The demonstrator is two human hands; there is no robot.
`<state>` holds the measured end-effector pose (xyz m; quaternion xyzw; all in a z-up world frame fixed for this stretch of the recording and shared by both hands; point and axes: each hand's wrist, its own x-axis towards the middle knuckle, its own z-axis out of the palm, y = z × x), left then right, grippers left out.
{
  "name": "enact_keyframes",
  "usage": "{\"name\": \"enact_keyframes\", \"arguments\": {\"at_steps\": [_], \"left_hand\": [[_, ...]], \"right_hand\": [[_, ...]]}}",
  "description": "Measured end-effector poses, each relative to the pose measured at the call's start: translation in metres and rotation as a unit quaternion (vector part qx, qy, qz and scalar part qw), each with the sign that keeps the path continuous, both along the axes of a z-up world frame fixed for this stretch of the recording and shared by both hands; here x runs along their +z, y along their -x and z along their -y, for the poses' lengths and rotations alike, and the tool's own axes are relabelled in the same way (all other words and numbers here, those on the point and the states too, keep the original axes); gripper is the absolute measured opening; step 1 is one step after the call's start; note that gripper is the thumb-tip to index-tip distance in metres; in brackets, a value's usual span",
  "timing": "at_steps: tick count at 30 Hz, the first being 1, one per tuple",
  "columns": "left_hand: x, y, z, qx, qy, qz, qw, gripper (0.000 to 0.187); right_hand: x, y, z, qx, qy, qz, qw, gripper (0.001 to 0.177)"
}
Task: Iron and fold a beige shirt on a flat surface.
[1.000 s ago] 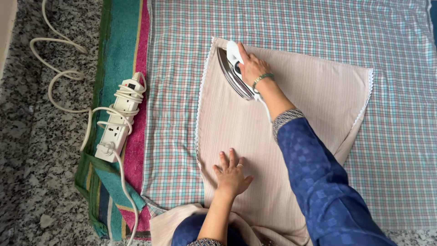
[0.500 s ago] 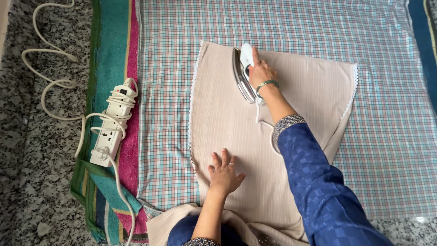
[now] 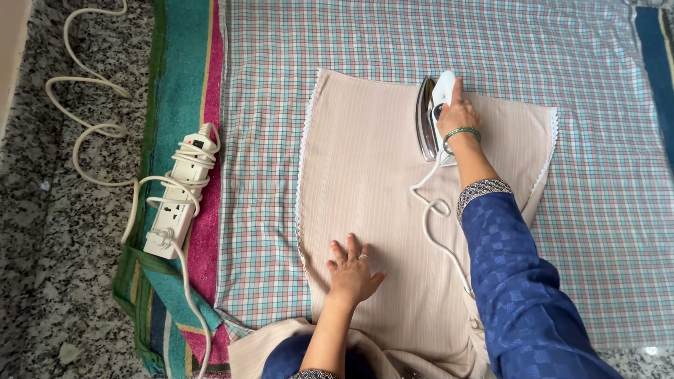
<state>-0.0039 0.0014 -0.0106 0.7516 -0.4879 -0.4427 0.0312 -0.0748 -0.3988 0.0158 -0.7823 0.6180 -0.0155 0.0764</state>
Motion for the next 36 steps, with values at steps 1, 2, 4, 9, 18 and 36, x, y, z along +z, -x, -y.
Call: {"name": "enact_keyframes", "arguments": {"at_steps": [1,2,4,9,18,36], "left_hand": [[0.002,0.000,0.001,-0.001,0.002,-0.001,1.000,0.087],[0.004,0.000,0.002,-0.003,-0.007,0.003,1.000,0.087],[0.007,0.000,0.003,-0.008,-0.015,0.007,1.000,0.087],[0.014,-0.001,0.005,-0.010,-0.003,0.034,0.999,0.085],[-0.024,0.012,0.020,-0.043,0.071,0.152,0.985,0.080],[-0.025,0.037,0.032,-0.028,0.205,0.289,0.935,0.084]], "right_hand": [[-0.005,0.003,0.001,-0.001,0.002,-0.001,1.000,0.076],[-0.010,0.006,0.003,0.010,0.006,0.007,1.000,0.077],[-0.012,0.014,-0.006,0.019,0.010,0.014,1.000,0.078],[-0.006,0.040,-0.064,0.042,-0.030,0.013,0.999,0.078],[-0.003,0.094,-0.194,0.025,-0.055,0.012,0.998,0.081],[0.002,0.111,-0.065,0.046,-0.025,-0.010,0.999,0.076]]}}
